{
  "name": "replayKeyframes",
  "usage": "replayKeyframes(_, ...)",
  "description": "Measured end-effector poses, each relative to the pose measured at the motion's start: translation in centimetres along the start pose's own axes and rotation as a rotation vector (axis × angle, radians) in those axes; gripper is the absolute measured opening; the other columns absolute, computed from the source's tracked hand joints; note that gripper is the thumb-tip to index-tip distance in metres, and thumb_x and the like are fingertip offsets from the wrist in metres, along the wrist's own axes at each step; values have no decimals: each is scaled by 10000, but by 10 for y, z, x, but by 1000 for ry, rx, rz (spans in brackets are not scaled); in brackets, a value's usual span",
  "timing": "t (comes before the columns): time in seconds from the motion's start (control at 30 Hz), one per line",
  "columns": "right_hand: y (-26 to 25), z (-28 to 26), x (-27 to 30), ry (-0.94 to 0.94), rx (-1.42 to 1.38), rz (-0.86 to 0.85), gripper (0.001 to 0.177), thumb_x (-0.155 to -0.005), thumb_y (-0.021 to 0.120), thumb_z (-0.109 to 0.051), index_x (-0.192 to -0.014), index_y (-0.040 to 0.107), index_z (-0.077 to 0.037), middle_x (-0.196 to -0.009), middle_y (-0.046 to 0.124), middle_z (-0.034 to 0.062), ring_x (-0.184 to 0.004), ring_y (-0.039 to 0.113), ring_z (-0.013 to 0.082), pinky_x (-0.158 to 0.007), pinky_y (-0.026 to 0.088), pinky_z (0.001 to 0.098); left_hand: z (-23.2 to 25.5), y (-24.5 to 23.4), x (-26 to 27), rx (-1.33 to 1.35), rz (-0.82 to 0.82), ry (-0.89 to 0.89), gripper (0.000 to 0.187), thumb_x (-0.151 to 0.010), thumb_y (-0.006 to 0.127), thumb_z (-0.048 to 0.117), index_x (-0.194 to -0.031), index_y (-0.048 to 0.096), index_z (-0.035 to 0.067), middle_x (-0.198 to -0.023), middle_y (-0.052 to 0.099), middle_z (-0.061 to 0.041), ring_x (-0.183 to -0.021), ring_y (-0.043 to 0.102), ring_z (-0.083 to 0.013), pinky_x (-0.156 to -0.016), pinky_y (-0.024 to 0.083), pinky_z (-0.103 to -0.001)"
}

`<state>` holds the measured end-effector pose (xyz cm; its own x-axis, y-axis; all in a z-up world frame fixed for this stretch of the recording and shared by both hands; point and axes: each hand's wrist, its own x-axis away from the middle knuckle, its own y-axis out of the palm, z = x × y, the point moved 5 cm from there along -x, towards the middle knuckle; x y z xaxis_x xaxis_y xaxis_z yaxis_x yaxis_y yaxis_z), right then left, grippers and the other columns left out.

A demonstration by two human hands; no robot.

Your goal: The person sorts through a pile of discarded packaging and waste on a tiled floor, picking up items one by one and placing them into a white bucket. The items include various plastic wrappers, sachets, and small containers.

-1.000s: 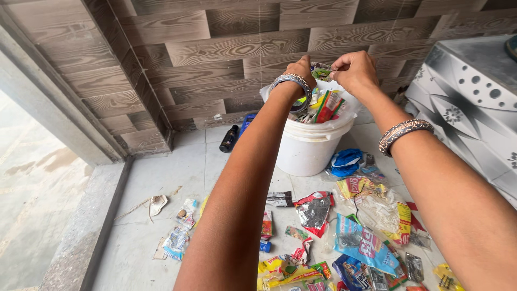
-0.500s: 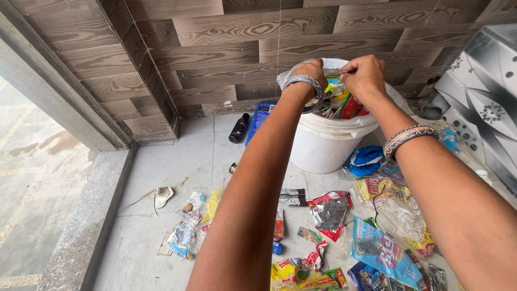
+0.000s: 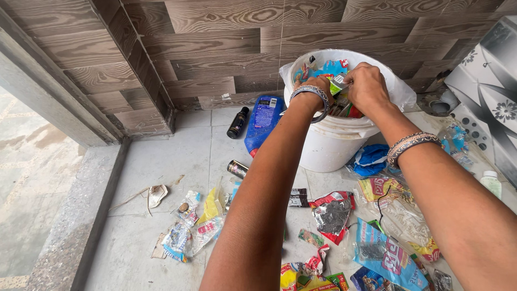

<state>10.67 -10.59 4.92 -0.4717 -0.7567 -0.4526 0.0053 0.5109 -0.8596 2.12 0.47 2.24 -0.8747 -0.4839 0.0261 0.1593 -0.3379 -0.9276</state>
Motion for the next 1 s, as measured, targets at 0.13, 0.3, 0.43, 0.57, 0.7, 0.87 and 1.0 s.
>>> replayKeyframes(0.13, 1, -3, 4, 111, -50, -107, 335, -775, 746, 100, -1057, 799, -73, -1200, 705, 192, -1074, 691, 367, -974, 543, 418, 0, 17, -6, -52, -59, 20, 528, -879, 628, 242, -1373, 577, 64, -1401, 612, -186, -1363, 549, -301, -1245, 162, -620)
replayKeyframes(0.3, -6, -10, 4, 115, -48, -117, 409, -730, 763, 118, -1087, 789, -80, -1205, 687, 197, -1053, 679, 380, -947, 533, 429, 1, 16, -2, -10, -72, -1, 577, -843, 657, 234, -1388, 554, 73, -1404, 595, -181, -1351, 550, -293, -1232, 153, -627)
replayKeyframes(0.43, -13, -12, 2, 80, -80, -88, 443, -750, 694, 164, -1108, 792, -79, -1199, 705, 187, -1020, 701, 360, -940, 555, 419, -3, 3, -5, 45, -37, -40, 580, -830, 681, 243, -1374, 570, 73, -1388, 623, -165, -1327, 591, -270, -1240, 199, -607)
replayKeyframes(0.57, -27, -20, 0, 49, -96, -49, 442, -734, 705, 159, -1104, 790, -68, -1124, 716, 200, -977, 703, 344, -906, 558, 410, -6, -10, -18, 52, 89, -27, 528, -854, 646, 247, -1354, 589, 88, -1405, 616, -149, -1354, 566, -255, -1210, 267, -602)
replayKeyframes(0.7, -44, -37, -6, 0, -158, 24, 404, -729, 697, 157, -1048, 805, -66, -1075, 734, 180, -949, 707, 303, -847, 565, 393, -5, -32, -9, 122, 134, -61, 540, -876, 655, 250, -1384, 575, 89, -1407, 608, -190, -1315, 608, -290, -1197, 339, -537)
replayKeyframes(0.87, -65, -70, -11, -25, -196, 49, 341, -774, 715, 107, -1038, 813, -84, -970, 733, 164, -864, 709, 266, -795, 581, 387, 3, -79, 22, 109, 176, -64, 547, -840, 714, 244, -1355, 587, 109, -1374, 615, -174, -1282, 607, -307, -1102, 449, -476)
replayKeyframes(1.0, -72, -107, -8, -128, -235, 129, 283, -701, 827, 17, -975, 804, -51, -917, 728, 170, -846, 703, 260, -736, 563, 376, -5, -103, 56, 128, 186, -106, 547, -860, 743, 329, -1344, 608, 114, -1376, 617, -175, -1266, 623, -322, -1050, 514, -442)
